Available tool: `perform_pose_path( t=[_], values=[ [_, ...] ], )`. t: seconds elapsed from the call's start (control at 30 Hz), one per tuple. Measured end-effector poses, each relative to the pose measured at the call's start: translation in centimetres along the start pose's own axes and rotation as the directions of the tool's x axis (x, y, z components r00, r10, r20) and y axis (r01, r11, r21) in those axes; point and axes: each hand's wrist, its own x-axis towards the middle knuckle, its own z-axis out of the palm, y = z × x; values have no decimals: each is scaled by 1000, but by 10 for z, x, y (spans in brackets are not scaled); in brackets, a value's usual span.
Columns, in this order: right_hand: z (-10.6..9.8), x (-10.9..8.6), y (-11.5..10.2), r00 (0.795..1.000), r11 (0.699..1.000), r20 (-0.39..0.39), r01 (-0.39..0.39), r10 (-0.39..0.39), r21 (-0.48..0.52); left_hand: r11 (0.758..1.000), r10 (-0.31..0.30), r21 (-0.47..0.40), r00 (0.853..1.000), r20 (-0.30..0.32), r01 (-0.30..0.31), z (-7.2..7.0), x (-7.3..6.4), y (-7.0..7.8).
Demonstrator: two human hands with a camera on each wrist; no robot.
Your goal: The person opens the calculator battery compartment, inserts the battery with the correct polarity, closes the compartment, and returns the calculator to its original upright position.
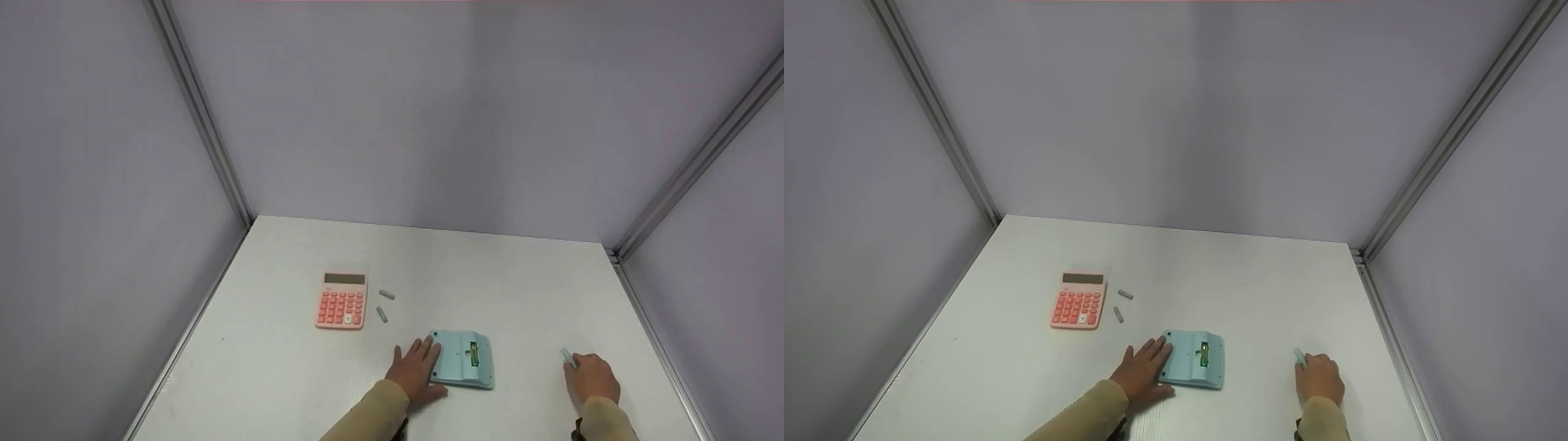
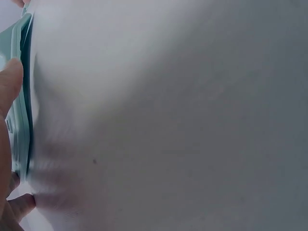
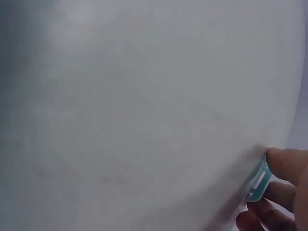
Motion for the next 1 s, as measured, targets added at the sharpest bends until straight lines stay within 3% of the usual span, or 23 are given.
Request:
perform_pose_path(
  t=[0.53, 0.77, 1.0],
  values=[
    [0, -1, -4, 997, 996, 65, -38, 33, 75, 1000, -16, 18, 1000, 26, 15, 0, 0, 2],
    [1, 0, -4, 996, 996, 87, -1, -6, 85, 999, -13, 33, 1000, 16, 13, 2, 1, 1],
    [-3, 4, 1, 976, 991, 195, 71, -93, 116, 1000, -15, 27, 1000, 17, 15, 2, 1, 1]
  ],
)
